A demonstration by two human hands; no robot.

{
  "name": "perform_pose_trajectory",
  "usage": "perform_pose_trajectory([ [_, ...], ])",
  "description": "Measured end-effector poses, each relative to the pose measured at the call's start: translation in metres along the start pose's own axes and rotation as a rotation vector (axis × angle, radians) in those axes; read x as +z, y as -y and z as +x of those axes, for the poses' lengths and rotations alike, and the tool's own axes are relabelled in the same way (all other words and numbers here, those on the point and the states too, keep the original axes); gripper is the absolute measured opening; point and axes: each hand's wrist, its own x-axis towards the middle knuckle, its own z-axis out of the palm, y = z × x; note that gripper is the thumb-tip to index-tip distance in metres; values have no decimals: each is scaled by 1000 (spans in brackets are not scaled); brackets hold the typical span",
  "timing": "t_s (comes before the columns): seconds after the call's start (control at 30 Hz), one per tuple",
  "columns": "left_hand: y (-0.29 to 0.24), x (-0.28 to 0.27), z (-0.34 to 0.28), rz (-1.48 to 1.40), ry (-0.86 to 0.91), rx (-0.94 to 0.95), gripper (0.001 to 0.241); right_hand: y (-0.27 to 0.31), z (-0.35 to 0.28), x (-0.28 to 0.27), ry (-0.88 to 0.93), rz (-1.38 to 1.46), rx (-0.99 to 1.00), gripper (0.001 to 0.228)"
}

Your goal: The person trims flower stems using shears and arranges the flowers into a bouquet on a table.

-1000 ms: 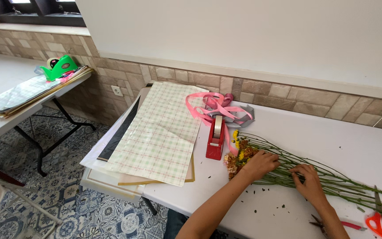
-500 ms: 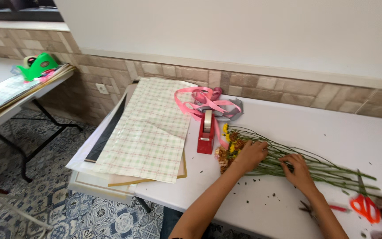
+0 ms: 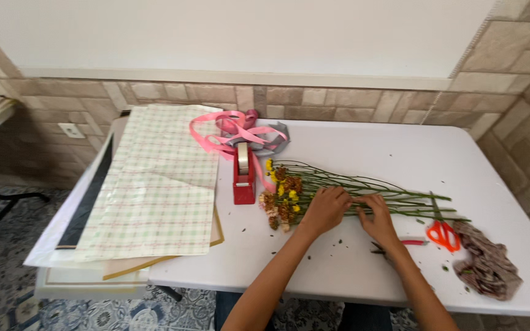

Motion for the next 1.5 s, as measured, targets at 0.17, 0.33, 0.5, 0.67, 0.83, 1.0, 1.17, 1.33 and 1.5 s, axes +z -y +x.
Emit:
perform_pose_trajectory([
  [0.17, -56, 2, 13, -201, 73, -9, 20, -7, -24, -20, -85, -89, 7, 25],
  [0.33, -86, 39, 23, -317, 151, 22, 26, -22, -51, -53, -118, -123, 120, 32],
  [0.5, -121, 41, 37, -407, 155, 90, 20, -40, -84, -82, -155, -157, 216, 31],
  [0.67, -142, 72, 36, -464, 168, 127, 19, -38, -108, -100, -216, -180, 303, 29],
  [0.83, -156, 82, 33, -507, 211, 183, 17, -36, -133, -105, -255, -218, 350, 28],
  [1.0, -170, 96, 25, -552, 223, 241, 16, -32, -159, -109, -299, -236, 396, 28],
  [1.17, -181, 104, 16, -495, 128, 303, 15, -17, -174, -116, -320, -258, 404, 28],
  [1.33, -187, 96, 15, -535, 133, 301, 12, -13, -179, -115, -329, -259, 408, 26],
  [1.5, -179, 94, 16, -521, 106, 309, 12, -10, -171, -111, -330, -270, 399, 26],
])
